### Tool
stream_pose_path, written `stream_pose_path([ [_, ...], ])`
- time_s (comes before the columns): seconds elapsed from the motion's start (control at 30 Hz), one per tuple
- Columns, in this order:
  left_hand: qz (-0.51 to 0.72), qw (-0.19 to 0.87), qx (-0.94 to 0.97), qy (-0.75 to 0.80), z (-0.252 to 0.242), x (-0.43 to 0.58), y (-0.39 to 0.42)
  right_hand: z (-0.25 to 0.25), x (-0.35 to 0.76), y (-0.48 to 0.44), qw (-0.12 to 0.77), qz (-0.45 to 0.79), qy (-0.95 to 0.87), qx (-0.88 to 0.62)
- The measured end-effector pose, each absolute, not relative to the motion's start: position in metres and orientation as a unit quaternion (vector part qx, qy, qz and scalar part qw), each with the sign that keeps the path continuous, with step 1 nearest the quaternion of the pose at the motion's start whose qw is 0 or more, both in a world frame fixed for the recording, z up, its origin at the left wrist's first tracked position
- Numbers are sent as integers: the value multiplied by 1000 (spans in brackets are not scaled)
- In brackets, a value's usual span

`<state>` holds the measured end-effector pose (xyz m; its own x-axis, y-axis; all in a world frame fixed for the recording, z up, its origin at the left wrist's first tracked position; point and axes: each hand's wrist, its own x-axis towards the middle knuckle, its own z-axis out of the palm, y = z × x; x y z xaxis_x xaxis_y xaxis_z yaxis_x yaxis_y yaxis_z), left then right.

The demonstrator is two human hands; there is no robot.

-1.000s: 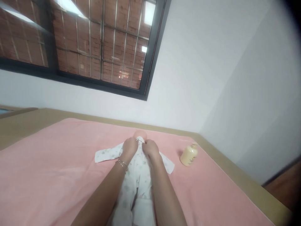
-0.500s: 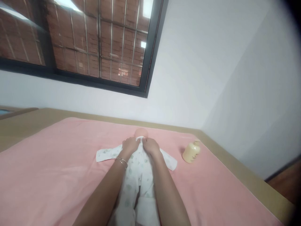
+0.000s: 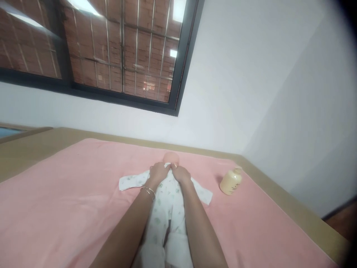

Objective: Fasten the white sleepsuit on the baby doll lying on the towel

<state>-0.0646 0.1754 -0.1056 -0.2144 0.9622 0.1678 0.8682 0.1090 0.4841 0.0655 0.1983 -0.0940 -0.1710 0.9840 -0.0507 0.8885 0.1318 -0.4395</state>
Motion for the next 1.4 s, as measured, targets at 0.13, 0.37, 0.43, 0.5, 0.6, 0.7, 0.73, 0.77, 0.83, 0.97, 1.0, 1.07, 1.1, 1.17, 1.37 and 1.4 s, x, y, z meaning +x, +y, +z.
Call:
stream_pose_path([
  [0.13,280,92,615,731,-107,-66,175,-94,67,200,111,203,-742,-630],
  [0.37,241,125,611,744,-107,-69,178,-102,73,202,166,196,-746,-615],
  [0.43,259,108,611,740,-105,-66,177,-105,77,205,154,232,-736,-617],
  [0.5,276,100,609,737,-102,-64,174,-104,78,205,140,239,-730,-625],
  [0.6,274,124,609,734,-99,-66,173,-95,74,201,143,206,-742,-621],
  [0.7,243,154,609,739,-100,-69,176,-90,69,196,167,178,-757,-607],
  [0.73,238,156,608,741,-101,-69,177,-91,69,196,167,176,-754,-611],
  [0.77,239,152,607,742,-102,-69,178,-92,69,197,161,179,-748,-619],
  [0.83,261,130,608,738,-104,-68,178,-94,70,199,138,199,-735,-633],
  [0.97,299,97,609,728,-106,-66,176,-93,73,201,127,210,-736,-631],
  [1.0,294,103,608,730,-106,-66,176,-91,73,200,131,203,-743,-625],
  [1.07,274,122,606,736,-105,-67,177,-89,72,199,144,190,-756,-610],
  [1.1,265,128,606,739,-105,-67,177,-89,72,199,149,188,-759,-606],
  [1.17,254,128,608,741,-104,-68,178,-90,73,200,153,193,-752,-611],
  [1.37,300,118,614,720,-106,-68,178,-91,74,202,136,216,-737,-625],
  [1.4,306,123,614,717,-106,-68,177,-89,73,201,143,210,-741,-621],
])
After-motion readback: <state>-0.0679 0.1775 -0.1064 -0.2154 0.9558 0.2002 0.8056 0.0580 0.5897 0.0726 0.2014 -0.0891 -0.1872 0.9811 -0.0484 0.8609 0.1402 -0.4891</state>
